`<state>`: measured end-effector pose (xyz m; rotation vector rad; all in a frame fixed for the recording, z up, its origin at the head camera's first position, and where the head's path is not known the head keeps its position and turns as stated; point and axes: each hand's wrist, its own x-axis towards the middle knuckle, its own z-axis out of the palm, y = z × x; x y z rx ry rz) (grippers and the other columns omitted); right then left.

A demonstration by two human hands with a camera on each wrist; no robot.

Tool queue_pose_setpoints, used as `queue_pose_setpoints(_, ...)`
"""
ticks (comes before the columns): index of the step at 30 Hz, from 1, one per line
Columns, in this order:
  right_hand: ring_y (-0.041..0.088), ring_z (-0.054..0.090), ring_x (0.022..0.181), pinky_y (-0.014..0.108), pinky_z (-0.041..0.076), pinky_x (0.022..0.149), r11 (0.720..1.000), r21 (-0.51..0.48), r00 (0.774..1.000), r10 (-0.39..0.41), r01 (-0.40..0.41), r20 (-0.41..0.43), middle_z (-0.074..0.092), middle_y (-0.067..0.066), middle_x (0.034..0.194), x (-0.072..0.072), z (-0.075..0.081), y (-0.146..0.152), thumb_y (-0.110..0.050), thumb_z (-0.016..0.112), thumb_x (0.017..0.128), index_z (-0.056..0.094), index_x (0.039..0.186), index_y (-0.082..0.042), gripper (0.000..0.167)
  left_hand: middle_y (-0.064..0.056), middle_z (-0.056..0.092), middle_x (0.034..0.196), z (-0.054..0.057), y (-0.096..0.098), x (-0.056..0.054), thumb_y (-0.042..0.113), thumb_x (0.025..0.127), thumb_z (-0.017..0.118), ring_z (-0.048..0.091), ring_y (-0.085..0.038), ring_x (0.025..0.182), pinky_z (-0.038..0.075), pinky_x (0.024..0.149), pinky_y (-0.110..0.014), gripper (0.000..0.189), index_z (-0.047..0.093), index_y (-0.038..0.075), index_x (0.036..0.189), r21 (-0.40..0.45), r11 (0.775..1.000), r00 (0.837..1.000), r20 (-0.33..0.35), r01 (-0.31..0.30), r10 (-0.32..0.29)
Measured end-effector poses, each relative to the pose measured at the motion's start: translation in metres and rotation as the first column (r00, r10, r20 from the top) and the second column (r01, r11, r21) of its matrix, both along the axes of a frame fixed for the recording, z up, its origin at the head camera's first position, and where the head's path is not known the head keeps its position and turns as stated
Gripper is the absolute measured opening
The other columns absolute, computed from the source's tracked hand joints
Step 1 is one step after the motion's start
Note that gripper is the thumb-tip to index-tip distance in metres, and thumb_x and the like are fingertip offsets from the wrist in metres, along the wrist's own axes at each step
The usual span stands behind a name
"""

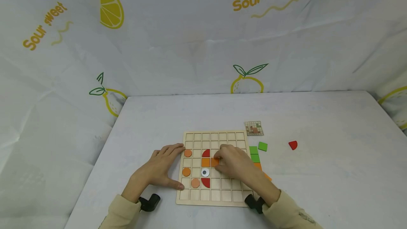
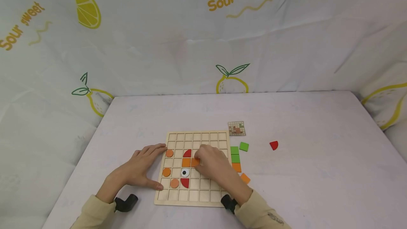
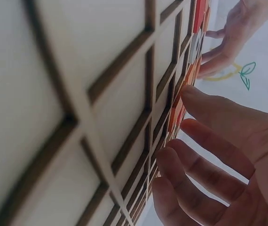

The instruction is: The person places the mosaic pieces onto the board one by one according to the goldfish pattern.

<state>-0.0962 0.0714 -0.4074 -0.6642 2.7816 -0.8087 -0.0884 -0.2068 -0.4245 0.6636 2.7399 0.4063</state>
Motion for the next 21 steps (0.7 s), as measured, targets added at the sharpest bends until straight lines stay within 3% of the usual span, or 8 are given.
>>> queue_pose_setpoints(9, 0.011, 0.059, 0.078, 0.026, 0.049, 0.066, 1.0, 0.001, 1.0, -0.027, 0.027, 0.014, 0.073, 0.004, 0.092, 0.003, 0.005, 0.021, -0.004, 0.081, 0.079, 0.08, 0.1, -0.004, 0.022, -0.006, 0.036, 0.164, 0.001, 0.001, -0.001, 0.065, 0.065, 0.088, 0.036, -0.032, 0.149, 0.038, 0.106, -0.062, 0.116, 0.038, 0.014, 0.156, 0.0, 1.0, 1.0, 0.003, 0.009, -0.009)
queue_pose_setpoints(21, 0.008, 0.059, 0.077, 0.024, 0.05, 0.066, 0.996, 0.038, 0.996, -0.078, 0.077, 0.037, 0.075, 0.002, 0.1, 0.015, 0.005, 0.047, -0.012, 0.087, 0.079, 0.08, 0.103, -0.008, 0.025, -0.007, 0.036, 0.164, 0.001, 0.0, 0.0, 0.065, 0.065, 0.088, 0.036, -0.032, 0.148, 0.038, 0.105, -0.061, 0.116, 0.038, 0.013, 0.155, -0.006, 1.0, 1.0, 0.005, 0.002, -0.002)
